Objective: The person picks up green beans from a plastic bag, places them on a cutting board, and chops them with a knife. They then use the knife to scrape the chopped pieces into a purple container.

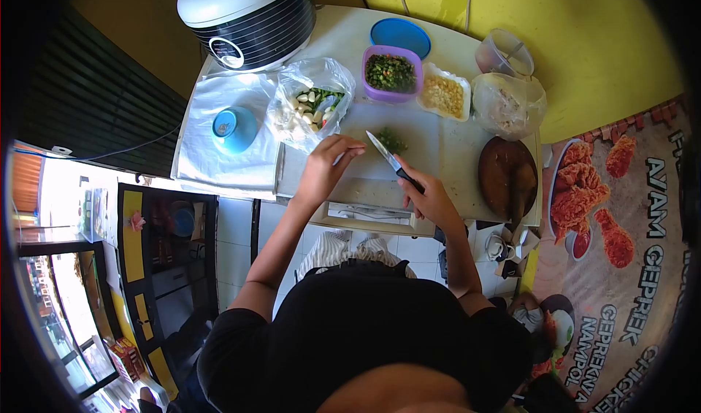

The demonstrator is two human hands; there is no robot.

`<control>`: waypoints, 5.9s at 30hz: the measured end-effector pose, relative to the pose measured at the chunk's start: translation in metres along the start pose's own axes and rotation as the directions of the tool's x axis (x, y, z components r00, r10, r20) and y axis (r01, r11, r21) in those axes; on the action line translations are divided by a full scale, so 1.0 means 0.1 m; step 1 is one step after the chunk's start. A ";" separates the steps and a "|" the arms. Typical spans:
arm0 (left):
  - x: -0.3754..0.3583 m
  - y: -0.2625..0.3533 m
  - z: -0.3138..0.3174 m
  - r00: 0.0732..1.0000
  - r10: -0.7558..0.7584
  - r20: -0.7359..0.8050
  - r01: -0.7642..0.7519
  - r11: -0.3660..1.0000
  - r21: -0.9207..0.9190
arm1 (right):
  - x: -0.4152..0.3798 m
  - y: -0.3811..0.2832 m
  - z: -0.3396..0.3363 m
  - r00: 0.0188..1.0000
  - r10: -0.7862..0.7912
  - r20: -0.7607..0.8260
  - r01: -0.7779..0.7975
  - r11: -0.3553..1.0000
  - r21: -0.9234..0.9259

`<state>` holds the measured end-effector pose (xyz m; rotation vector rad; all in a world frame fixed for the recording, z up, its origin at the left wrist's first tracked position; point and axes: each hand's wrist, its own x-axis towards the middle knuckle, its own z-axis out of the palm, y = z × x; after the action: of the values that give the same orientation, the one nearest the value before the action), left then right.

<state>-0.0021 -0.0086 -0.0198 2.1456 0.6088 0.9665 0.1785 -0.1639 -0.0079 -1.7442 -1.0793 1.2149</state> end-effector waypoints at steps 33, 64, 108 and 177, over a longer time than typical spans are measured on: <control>-0.14 -0.16 0.32 0.996 -0.053 -0.070 0.065 0.981 0.182 | -0.08 0.12 0.17 0.980 -0.179 -0.086 0.175 0.983 -0.053; -0.16 -0.15 0.35 0.992 -0.066 -0.109 0.084 0.982 0.172 | -0.11 0.08 0.33 0.969 -0.165 -0.182 0.111 0.955 -0.274; -0.17 -0.18 0.38 0.985 -0.069 -0.159 0.092 0.985 0.144 | -0.12 0.15 0.26 0.958 -0.259 -0.122 0.222 0.940 -0.258; -0.16 -0.13 0.33 0.998 0.008 -0.067 0.005 0.981 0.192 | 0.35 0.16 -0.34 0.799 -0.300 -0.520 0.300 0.950 -0.088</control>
<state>0.0121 -0.0233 -0.0525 2.2900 0.7609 1.0200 0.2216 -0.1416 -0.0245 -1.6833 -0.9629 0.4846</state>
